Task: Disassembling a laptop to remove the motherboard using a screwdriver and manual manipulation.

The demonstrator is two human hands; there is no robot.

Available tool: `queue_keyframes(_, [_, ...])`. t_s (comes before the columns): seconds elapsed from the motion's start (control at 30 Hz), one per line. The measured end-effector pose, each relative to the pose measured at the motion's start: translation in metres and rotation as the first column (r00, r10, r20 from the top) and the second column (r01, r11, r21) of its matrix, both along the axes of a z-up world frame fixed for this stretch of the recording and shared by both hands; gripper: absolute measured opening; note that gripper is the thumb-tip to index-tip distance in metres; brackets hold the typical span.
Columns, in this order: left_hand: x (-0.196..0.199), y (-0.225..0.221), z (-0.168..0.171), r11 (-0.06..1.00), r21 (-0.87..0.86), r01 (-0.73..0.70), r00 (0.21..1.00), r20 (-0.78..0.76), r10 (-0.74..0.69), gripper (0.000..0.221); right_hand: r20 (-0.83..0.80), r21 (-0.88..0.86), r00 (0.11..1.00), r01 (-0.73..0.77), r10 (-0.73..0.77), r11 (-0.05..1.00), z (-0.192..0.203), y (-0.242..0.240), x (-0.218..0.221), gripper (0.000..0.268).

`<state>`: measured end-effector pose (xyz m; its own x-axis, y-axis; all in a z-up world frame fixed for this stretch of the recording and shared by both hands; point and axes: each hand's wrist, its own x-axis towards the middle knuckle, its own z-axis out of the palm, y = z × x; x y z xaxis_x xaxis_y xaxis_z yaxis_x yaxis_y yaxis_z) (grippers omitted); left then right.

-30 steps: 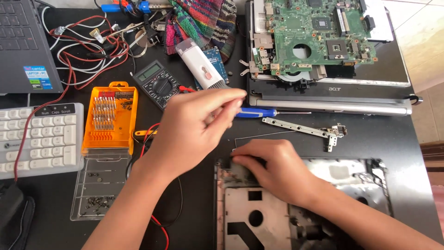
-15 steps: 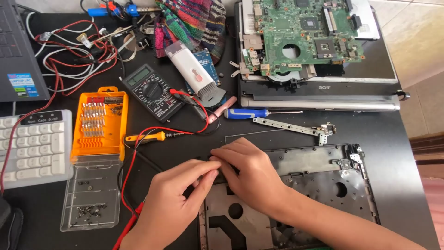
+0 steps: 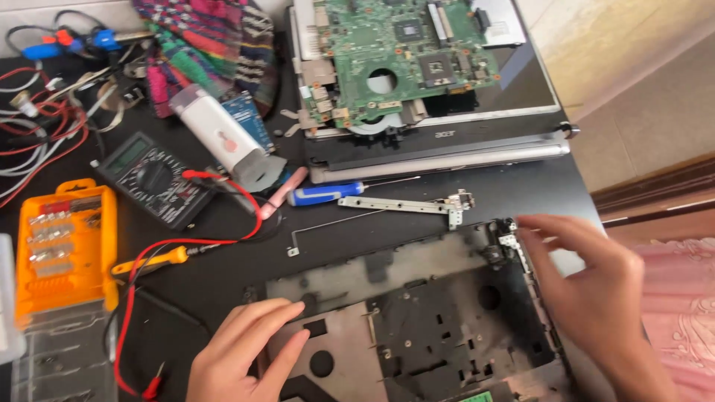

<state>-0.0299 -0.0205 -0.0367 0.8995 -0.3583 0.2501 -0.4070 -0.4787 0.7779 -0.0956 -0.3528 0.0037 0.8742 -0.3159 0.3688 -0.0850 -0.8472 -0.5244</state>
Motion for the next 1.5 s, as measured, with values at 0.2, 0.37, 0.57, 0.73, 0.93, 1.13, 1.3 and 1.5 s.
queue_keyframes(0.2, [-0.007,-0.009,-0.017,0.98,0.173,-0.095,0.994,0.068,0.084,0.02,-0.295,0.14,0.949,0.16,-0.113,0.977,-0.025,-0.049,-0.009,0.026])
queue_keyframes(0.37, [-0.007,0.001,-0.058,0.952,0.241,-0.188,0.965,0.227,0.133,0.028,-0.281,0.216,0.96,0.078,-0.014,0.973,-0.027,-0.049,-0.007,0.028])
queue_keyframes(0.57, [-0.008,0.02,-0.09,0.937,0.287,-0.198,0.96,0.25,0.126,0.035,-0.23,0.201,0.972,0.084,-0.037,0.976,-0.035,-0.051,-0.012,0.021])
queue_keyframes(0.73, [-0.005,-0.007,-0.043,0.952,0.236,-0.195,0.968,0.204,0.148,0.027,-0.187,0.156,0.982,0.014,0.015,0.988,-0.031,-0.049,-0.01,0.015])
queue_keyframes(0.93, [0.0,-0.003,-0.006,0.999,0.046,-0.004,0.98,0.197,-0.005,0.014,-0.303,0.225,0.949,0.159,-0.086,0.961,-0.028,-0.049,-0.01,0.038])
queue_keyframes(1.13, [-0.009,0.018,-0.019,0.97,0.165,0.176,0.965,0.167,-0.204,0.019,-0.105,0.108,0.993,0.066,-0.055,0.992,-0.001,0.016,0.026,0.02])
queue_keyframes(1.3, [-0.022,0.013,-0.025,0.968,0.179,0.177,0.983,0.022,-0.184,0.021,0.04,-0.03,0.91,-0.411,0.412,0.911,0.002,0.128,0.097,0.017])
queue_keyframes(1.5, [-0.024,0.013,-0.032,0.984,0.129,0.123,0.976,0.161,-0.144,0.02,-0.001,-0.05,0.624,-0.781,0.782,0.623,-0.042,0.206,0.175,0.014])
